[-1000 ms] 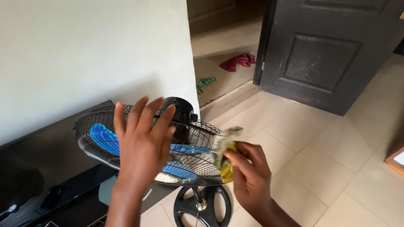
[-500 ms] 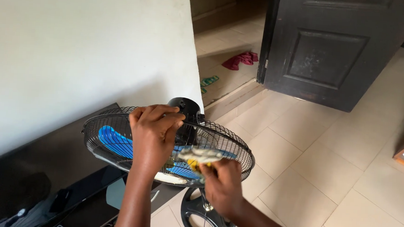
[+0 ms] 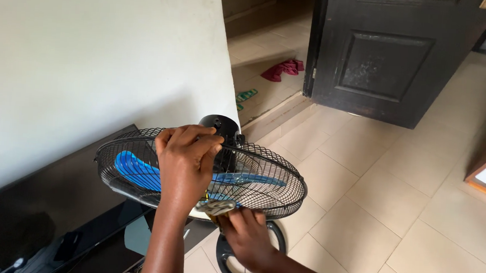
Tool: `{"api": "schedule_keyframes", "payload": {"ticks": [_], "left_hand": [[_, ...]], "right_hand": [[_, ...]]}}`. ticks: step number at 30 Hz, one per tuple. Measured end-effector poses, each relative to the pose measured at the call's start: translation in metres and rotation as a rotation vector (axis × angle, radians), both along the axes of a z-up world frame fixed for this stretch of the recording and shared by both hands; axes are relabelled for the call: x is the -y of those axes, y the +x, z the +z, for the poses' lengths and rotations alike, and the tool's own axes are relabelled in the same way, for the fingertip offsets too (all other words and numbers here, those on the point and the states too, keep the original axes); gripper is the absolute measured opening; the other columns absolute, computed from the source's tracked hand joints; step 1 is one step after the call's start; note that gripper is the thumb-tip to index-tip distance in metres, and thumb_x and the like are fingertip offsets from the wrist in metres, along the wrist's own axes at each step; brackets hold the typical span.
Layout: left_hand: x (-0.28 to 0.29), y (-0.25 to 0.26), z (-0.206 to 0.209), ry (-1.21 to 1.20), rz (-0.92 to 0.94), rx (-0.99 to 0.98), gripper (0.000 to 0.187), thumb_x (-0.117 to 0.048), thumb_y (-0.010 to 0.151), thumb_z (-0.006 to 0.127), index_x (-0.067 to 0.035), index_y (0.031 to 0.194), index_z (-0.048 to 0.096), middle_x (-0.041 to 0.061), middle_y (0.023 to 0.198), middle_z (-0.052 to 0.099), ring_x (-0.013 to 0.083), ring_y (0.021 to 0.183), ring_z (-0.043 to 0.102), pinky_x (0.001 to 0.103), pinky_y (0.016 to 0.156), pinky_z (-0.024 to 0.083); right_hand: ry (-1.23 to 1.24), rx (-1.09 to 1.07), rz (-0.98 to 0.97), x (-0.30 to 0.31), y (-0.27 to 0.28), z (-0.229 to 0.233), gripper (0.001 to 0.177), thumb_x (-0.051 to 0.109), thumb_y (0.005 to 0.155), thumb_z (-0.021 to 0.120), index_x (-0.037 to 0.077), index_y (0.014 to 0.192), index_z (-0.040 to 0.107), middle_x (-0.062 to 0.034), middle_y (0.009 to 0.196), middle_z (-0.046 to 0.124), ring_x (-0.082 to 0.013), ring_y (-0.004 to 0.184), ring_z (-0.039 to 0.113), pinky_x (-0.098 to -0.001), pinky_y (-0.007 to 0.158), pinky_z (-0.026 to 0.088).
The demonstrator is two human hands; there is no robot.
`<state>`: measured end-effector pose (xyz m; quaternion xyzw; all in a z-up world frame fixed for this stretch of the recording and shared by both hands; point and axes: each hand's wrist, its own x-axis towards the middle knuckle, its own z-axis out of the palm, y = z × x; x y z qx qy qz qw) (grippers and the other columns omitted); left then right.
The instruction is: Dusting a standing fan and a television screen using a cloth.
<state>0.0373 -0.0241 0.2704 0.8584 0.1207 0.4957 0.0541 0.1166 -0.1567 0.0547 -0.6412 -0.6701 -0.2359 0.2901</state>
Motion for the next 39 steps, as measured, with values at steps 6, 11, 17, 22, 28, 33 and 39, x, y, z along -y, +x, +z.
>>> {"api": "schedule_keyframes", "payload": {"ticks": [6,11,17,22,28,33,39], "left_hand": [[-0.002,0.000,0.002,0.020,-0.016,0.000,0.012,-0.007,0.083,0.077,-0.012,0.094,0.078,0.002,0.104,0.075,0.0234,0.101,0.067,0.046,0.101,0.038],[0.002,0.000,-0.001,0.030,0.020,-0.014,0.015,-0.007,0.083,0.075,-0.013,0.097,0.078,0.003,0.111,0.074,0.0262,0.112,0.065,0.052,0.108,0.035],[0.027,0.016,0.002,0.138,0.089,-0.136,0.030,-0.004,0.076,0.071,-0.014,0.104,0.079,0.004,0.119,0.071,0.0302,0.125,0.059,0.065,0.118,0.023],[0.038,0.030,-0.003,0.051,0.090,-0.166,0.017,-0.008,0.077,0.076,-0.014,0.093,0.077,0.004,0.112,0.071,0.0294,0.120,0.061,0.066,0.117,0.023],[0.045,0.033,-0.003,-0.002,0.136,-0.143,0.022,-0.002,0.074,0.074,-0.015,0.091,0.078,0.003,0.111,0.073,0.0275,0.119,0.062,0.065,0.120,0.022],[0.059,0.036,-0.001,0.012,0.224,-0.118,0.023,-0.005,0.075,0.075,-0.016,0.095,0.079,0.008,0.120,0.070,0.0342,0.128,0.056,0.070,0.118,0.018],[0.089,0.044,-0.017,-0.031,0.382,-0.035,0.029,-0.009,0.082,0.072,-0.015,0.109,0.079,0.013,0.137,0.059,0.0401,0.139,0.045,0.071,0.118,0.012]], "right_hand": [[-0.076,-0.115,0.147,0.008,-0.015,-0.001,0.042,0.011,0.083,0.065,0.010,0.124,0.074,-0.0049,0.117,0.059,-0.0243,0.102,0.054,-0.0416,0.084,0.035],[0.016,-0.684,0.176,0.032,-0.007,0.070,0.029,0.007,0.084,0.068,0.003,0.112,0.076,-0.0100,0.108,0.070,-0.0244,0.090,0.067,-0.0396,0.077,0.050],[0.402,-0.473,0.005,0.048,0.063,0.053,0.029,-0.003,0.090,0.059,-0.004,0.118,0.063,-0.0221,0.125,0.053,-0.0287,0.101,0.067,-0.0334,0.078,0.062],[0.343,-0.340,-0.047,0.047,0.073,0.065,0.038,0.002,0.086,0.064,-0.009,0.122,0.057,-0.0285,0.126,0.050,-0.0363,0.106,0.063,-0.0405,0.083,0.059],[-0.210,-0.701,0.169,0.050,0.061,0.070,0.028,0.016,0.097,0.059,0.005,0.120,0.071,-0.0086,0.105,0.071,-0.0258,0.089,0.070,-0.0411,0.078,0.057],[0.147,-0.055,0.394,0.066,0.063,0.054,0.023,0.022,0.084,0.076,0.013,0.105,0.071,-0.0083,0.101,0.065,-0.0237,0.086,0.065,-0.0466,0.072,0.052],[0.432,-0.641,0.372,0.066,0.126,0.065,0.041,-0.015,0.083,0.063,0.002,0.120,0.061,-0.0192,0.125,0.059,-0.0274,0.107,0.068,-0.0333,0.086,0.064]]}}
